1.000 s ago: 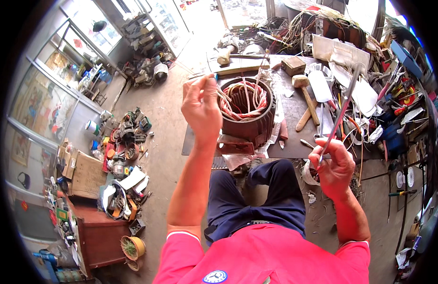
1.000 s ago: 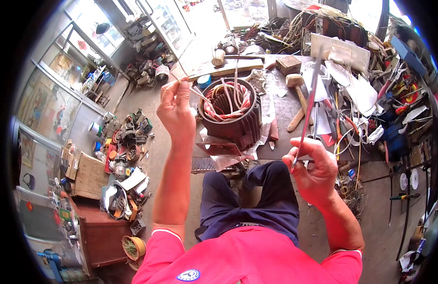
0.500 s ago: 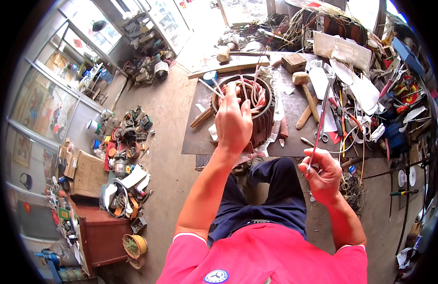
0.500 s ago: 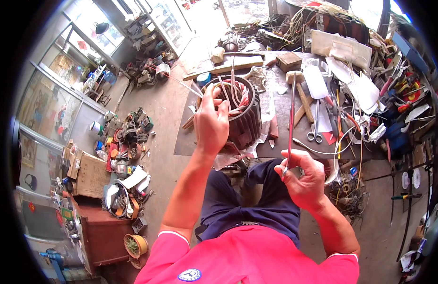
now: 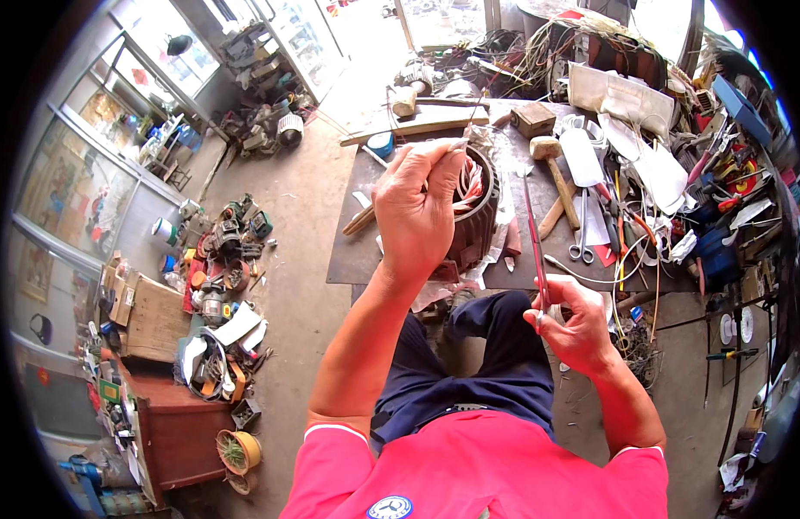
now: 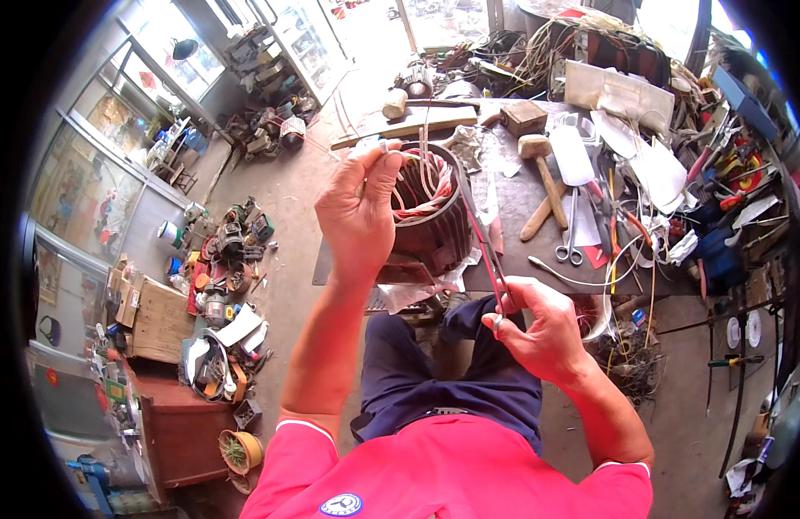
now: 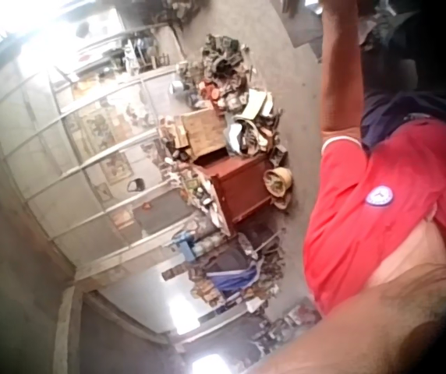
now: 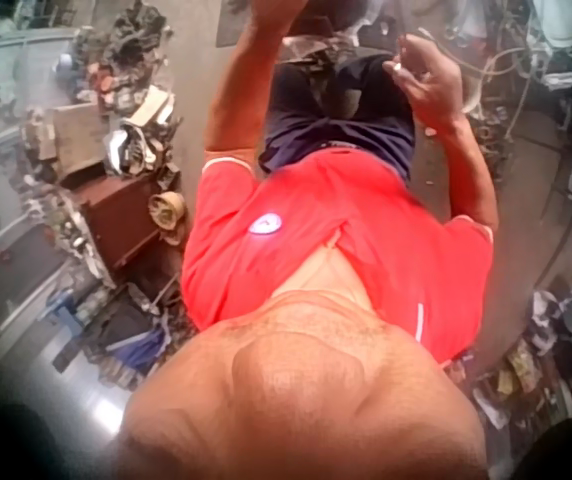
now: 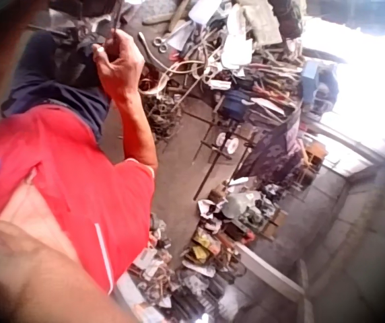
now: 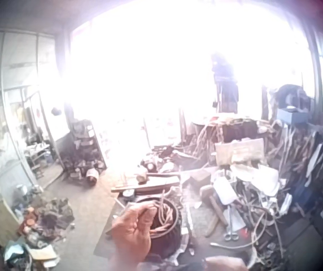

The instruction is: The person sits on the floor in a workshop and repairs a motor stator by hand. They strip the insulation from copper wires using a knife and then wrap the exposed ends with white tape. The person handles the wires one by one, performing repetitive stripping and taping actions.

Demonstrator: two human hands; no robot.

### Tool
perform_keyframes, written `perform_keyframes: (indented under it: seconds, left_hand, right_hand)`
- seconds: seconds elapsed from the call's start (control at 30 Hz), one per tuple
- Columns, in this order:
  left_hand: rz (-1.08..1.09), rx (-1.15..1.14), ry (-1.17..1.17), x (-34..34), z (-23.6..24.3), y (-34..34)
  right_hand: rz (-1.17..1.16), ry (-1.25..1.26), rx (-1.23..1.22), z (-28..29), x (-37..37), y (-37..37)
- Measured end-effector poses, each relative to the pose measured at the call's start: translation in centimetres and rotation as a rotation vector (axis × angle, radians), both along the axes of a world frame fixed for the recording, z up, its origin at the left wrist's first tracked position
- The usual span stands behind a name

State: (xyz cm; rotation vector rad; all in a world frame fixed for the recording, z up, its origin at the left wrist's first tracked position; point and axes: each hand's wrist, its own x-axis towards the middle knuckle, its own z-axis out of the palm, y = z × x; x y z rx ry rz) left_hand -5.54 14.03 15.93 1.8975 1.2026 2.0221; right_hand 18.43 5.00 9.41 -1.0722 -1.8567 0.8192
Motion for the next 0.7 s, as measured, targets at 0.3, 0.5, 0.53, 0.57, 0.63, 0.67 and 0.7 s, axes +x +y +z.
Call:
perform_keyframes:
  seconds: [0.3, 0.5, 0.53, 0.57, 0.63, 0.67, 0.7]
  left_hand:
    - [-0.07, 0.141, 0.318, 0.9, 1.3, -0.5]
    - [-0.103, 0.058, 0.423, 0.5, 1.7, -1.0]
    - [-0.124, 0.059, 0.418, 0.5, 1.6, -0.9]
    - [-0.145, 0.06, 0.414, 0.4, 1.4, -0.9]
    - [-0.179, 0.052, 0.42, 0.4, 1.3, -0.9]
    - [-0.19, 0.043, 0.431, 0.4, 1.4, -1.0]
    - [-0.194, 0.033, 0.446, 0.3, 1.5, -1.1]
  right_hand:
    - [-0.053, -0.112, 0.051, 3.2, 0.2, 0.2]
    - [-0.045, -0.199, 0.074, 3.8, 0.5, 0.1]
    - [-0.043, -0.207, 0.083, 3.8, 0.5, 0.1]
    - [-0.042, -0.216, 0.092, 3.8, 0.5, 0.2]
    - [-0.043, -0.218, 0.089, 4.0, 0.5, 0.1]
    - [-0.045, -0.212, 0.077, 4.1, 0.5, 0.1]
    - [-0.042, -0.203, 0.068, 4.1, 0.4, 0.1]
